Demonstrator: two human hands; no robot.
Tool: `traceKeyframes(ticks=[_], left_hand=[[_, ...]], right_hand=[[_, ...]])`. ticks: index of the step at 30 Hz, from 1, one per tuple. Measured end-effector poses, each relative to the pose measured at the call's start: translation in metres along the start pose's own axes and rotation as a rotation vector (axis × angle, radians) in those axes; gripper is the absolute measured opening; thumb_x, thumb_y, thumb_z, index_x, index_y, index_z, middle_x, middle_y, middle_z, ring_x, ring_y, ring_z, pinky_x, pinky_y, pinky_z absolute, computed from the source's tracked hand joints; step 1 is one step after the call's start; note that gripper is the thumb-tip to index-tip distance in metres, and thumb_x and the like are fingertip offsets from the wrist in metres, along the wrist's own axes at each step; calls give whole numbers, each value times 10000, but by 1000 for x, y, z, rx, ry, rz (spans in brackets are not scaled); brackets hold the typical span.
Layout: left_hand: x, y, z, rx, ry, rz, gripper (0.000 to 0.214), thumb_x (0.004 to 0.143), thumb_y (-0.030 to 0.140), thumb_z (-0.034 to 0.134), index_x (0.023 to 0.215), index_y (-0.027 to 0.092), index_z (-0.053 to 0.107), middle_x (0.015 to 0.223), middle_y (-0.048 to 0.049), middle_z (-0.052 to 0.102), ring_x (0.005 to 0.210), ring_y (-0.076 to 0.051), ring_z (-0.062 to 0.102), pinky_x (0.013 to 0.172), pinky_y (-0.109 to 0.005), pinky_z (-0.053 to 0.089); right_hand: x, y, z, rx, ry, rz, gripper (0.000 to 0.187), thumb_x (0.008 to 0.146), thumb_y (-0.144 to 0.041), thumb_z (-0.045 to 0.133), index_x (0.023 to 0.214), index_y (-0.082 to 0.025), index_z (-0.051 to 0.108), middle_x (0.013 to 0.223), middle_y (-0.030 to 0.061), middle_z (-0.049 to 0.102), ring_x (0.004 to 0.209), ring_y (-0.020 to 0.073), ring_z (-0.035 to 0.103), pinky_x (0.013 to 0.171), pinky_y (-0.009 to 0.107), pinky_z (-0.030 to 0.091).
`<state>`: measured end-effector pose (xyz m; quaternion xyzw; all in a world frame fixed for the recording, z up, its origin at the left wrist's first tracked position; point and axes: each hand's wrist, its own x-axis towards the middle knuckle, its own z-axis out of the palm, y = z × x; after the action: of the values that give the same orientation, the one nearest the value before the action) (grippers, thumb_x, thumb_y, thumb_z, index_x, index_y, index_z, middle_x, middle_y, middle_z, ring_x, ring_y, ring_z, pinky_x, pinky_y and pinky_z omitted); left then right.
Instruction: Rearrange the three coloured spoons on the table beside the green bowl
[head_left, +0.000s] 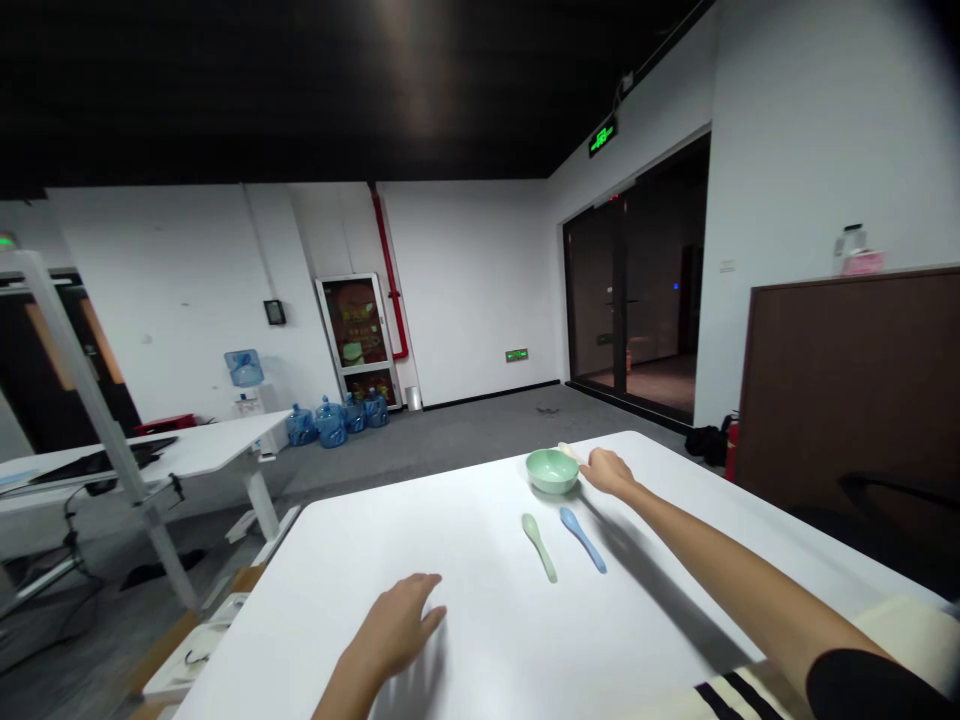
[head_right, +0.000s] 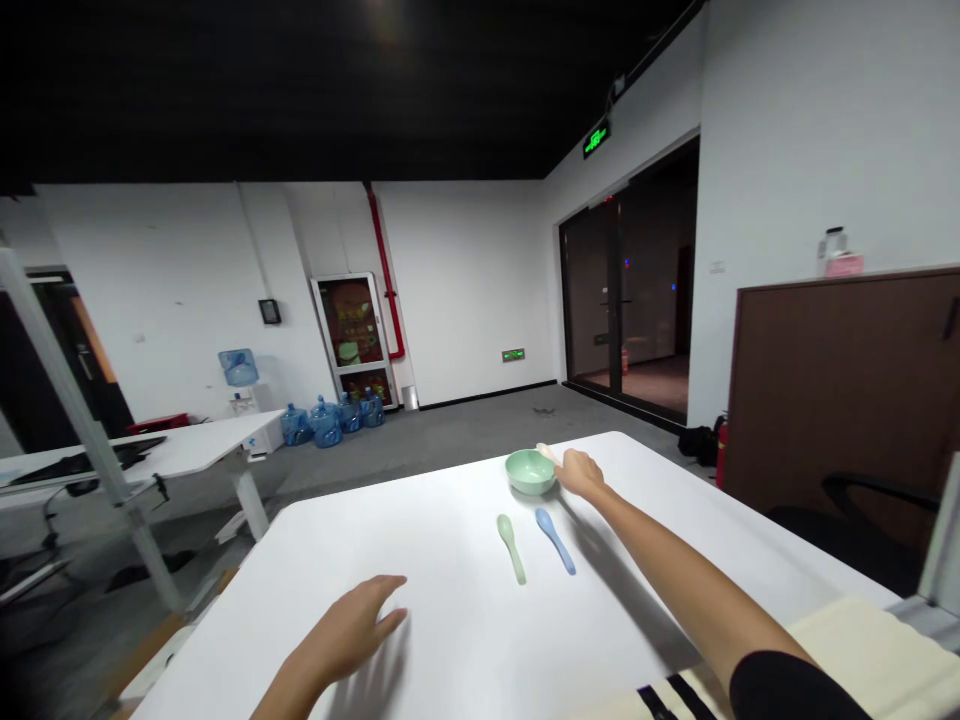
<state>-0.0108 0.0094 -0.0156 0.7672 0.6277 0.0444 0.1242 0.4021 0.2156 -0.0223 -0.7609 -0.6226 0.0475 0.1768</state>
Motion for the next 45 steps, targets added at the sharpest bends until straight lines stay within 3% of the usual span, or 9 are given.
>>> traceKeyframes(ticks=[8,12,16,25,29,33,39,45], left_hand=[[2,-1,0,1,2,-3,558,869,496,427,1367,255,504,1426,-51,516,1315,-270,455,1080,-399,366],[2,4,-4,-2,-9,-16,550,873,483,426,1369,259,501,1432,-51,509,1320,-265,448,1080,-400,364],[1,6,-7,4,-20,-20,552,878,480,416,1374,249,495,1436,-60,503,1326,-271,440,1073,-411,368],[4,3,-4,4,-10,-21,538,883,483,418,1369,267,498,1433,-53,507,1327,-269,439,1070,-407,373],[5,1,-3,5,-12,-25,546,879,491,421,1370,265,498,1433,-54,507,1317,-267,452,1075,-401,369],[6,-1,-1,12,-16,-18,563,877,501,415,1375,251,493,1436,-57,503,1311,-262,460,1078,-388,367],[7,-4,1,7,-1,-6,557,874,517,412,1363,265,500,1426,-47,516,1295,-256,479,1065,-385,378],[4,-3,0,17,6,9,584,871,533,400,1367,240,494,1430,-63,511,1289,-254,483,1067,-380,373]], right_hand=[[25,-27,28,1,-10,-3,285,798,-327,562,986,-149,681,1052,176,676,946,290,657,676,295,448],[34,-34,42,24,-18,35,384,778,-432,617,1020,-139,675,1074,189,673,958,295,659,701,306,472],[39,-35,54,58,-29,74,541,711,-547,679,1063,-137,661,1093,197,670,971,312,658,711,328,490],[45,-27,68,70,-73,92,502,727,-490,647,1085,-138,662,1082,186,680,970,301,664,701,314,487],[39,-26,59,76,-43,62,455,793,-529,545,985,-145,696,1024,177,696,932,293,670,690,315,476],[19,-19,35,89,-19,-23,442,839,-529,464,877,-171,720,955,149,716,905,281,671,715,319,466],[-30,8,-2,123,60,-192,619,868,-594,407,1227,-140,626,1206,156,656,1130,286,593,914,338,438],[-75,30,-11,110,-2,-286,798,850,-671,410,1450,-146,404,1505,142,383,1393,292,331,1110,380,283]])
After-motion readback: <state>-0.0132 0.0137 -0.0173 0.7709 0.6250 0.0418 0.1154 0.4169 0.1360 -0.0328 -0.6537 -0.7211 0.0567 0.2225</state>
